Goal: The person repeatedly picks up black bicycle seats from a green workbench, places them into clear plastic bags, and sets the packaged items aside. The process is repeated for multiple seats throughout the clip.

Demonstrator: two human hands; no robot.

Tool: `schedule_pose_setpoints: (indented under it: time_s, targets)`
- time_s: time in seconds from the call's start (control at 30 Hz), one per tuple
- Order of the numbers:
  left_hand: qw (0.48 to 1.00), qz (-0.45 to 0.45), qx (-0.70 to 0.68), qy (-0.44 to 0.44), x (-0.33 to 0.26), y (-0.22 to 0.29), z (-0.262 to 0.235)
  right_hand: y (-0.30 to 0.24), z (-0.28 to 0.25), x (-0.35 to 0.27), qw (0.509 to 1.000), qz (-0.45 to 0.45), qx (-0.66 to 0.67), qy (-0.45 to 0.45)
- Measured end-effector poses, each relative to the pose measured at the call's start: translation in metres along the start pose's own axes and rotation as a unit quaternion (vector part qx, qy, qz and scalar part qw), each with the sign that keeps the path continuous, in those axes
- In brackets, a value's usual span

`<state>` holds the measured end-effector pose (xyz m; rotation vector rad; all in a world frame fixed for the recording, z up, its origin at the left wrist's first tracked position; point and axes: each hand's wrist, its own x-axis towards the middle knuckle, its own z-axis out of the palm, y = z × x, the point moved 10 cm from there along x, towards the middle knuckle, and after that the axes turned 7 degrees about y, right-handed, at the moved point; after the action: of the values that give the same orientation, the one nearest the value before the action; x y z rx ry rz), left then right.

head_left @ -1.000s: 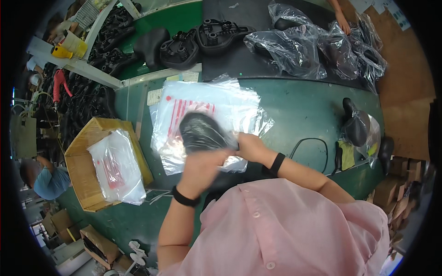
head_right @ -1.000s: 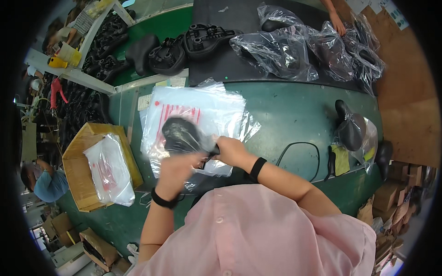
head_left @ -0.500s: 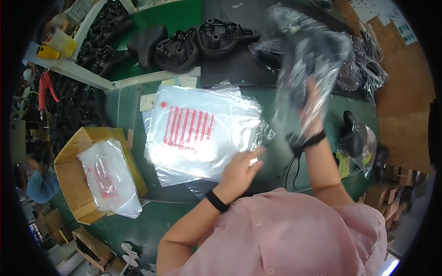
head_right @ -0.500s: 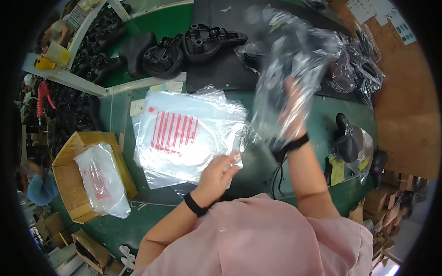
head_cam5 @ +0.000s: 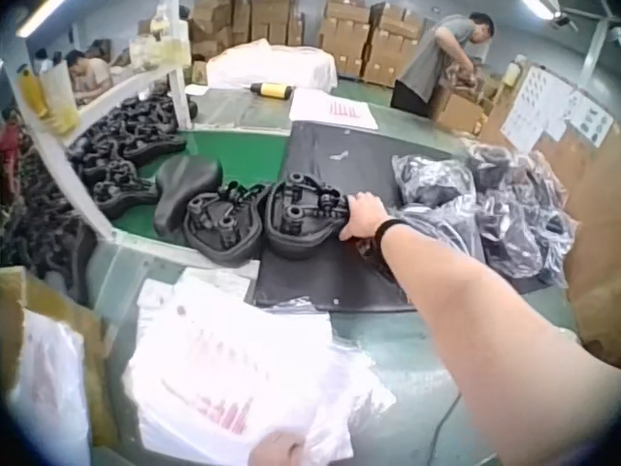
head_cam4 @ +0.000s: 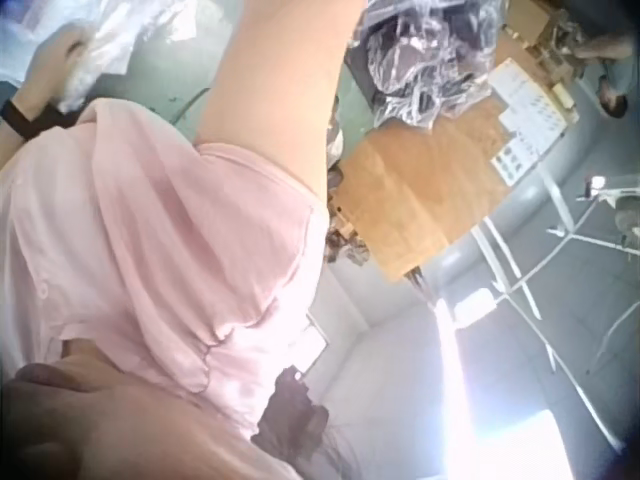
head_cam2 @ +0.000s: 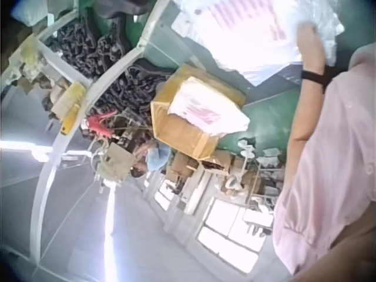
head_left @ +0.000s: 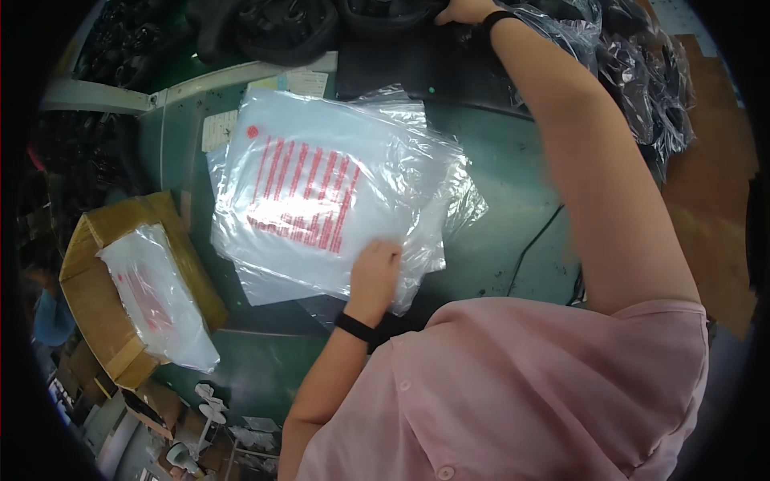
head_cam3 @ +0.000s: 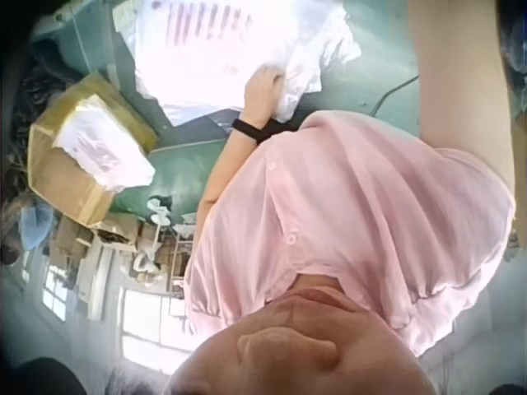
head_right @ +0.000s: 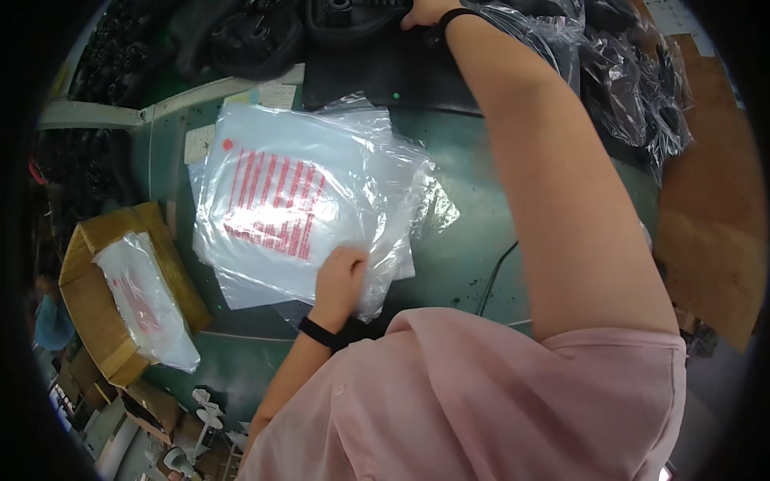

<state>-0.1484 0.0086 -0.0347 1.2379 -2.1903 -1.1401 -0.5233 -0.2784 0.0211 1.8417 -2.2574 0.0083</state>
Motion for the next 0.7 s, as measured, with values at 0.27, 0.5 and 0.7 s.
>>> schedule_pose_setpoints:
  time_s: [0.27,0.5,0.7]
  targets:
    - [0.950,-0.215,-0.224,0.016,0.002,-0.042,-0.012,-0.023,-0.016,-0.107,0.896,0.106,0.364,-0.229]
    - [0.917,-0.239,-0.319,-0.034,0.008,-0.040,-0.007,-0.066,-0.070,-0.218,0.633,0.195,0.717,-0.217]
    - [0.866,-0.247,-0.435,-0.007,0.013,-0.023,-0.016,-0.102,-0.137,-0.340,0.701,0.157,0.689,-0.096]
